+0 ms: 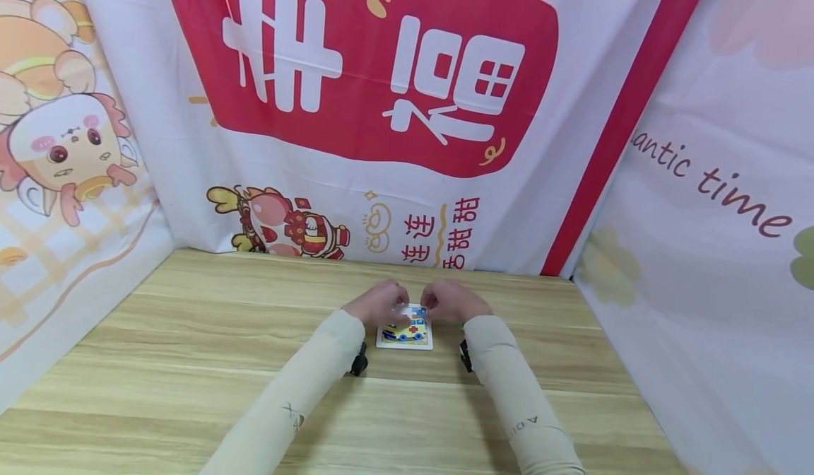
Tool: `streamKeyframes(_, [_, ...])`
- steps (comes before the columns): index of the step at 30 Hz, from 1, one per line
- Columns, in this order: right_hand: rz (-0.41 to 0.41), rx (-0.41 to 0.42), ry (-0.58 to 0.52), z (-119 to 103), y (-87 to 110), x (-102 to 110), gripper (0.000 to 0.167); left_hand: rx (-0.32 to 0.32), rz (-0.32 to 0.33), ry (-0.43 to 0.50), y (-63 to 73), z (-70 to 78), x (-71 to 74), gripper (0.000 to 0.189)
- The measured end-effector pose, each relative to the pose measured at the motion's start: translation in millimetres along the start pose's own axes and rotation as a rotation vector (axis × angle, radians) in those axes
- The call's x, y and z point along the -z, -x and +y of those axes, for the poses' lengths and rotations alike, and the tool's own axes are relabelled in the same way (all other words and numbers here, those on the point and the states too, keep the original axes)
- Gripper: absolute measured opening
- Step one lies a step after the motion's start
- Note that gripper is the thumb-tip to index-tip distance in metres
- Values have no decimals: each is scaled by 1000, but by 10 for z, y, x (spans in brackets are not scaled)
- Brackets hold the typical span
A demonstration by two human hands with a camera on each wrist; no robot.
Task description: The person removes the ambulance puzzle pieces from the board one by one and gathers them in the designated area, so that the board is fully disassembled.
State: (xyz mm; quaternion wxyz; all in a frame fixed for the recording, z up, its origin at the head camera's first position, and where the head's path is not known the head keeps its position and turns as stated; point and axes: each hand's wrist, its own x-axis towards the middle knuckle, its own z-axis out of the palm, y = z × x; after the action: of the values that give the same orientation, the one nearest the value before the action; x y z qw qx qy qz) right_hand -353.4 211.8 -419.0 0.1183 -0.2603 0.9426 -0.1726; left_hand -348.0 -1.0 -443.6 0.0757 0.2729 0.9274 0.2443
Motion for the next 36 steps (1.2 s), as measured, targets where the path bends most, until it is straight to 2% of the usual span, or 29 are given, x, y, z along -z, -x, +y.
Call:
streamKeyframes(8, [-18,-62,-18,-65,-115,-83,14,-35,39,54,3,-26,-73,40])
streamKeyframes(25, [-37,-70,-3,-87,-164,-73,8,-26,50,69,-38,-69,-117,44])
streamKeyframes(36, [-41,-46,-79,-9,-167,-55,15,35,76,97,-70,-23,-142,43])
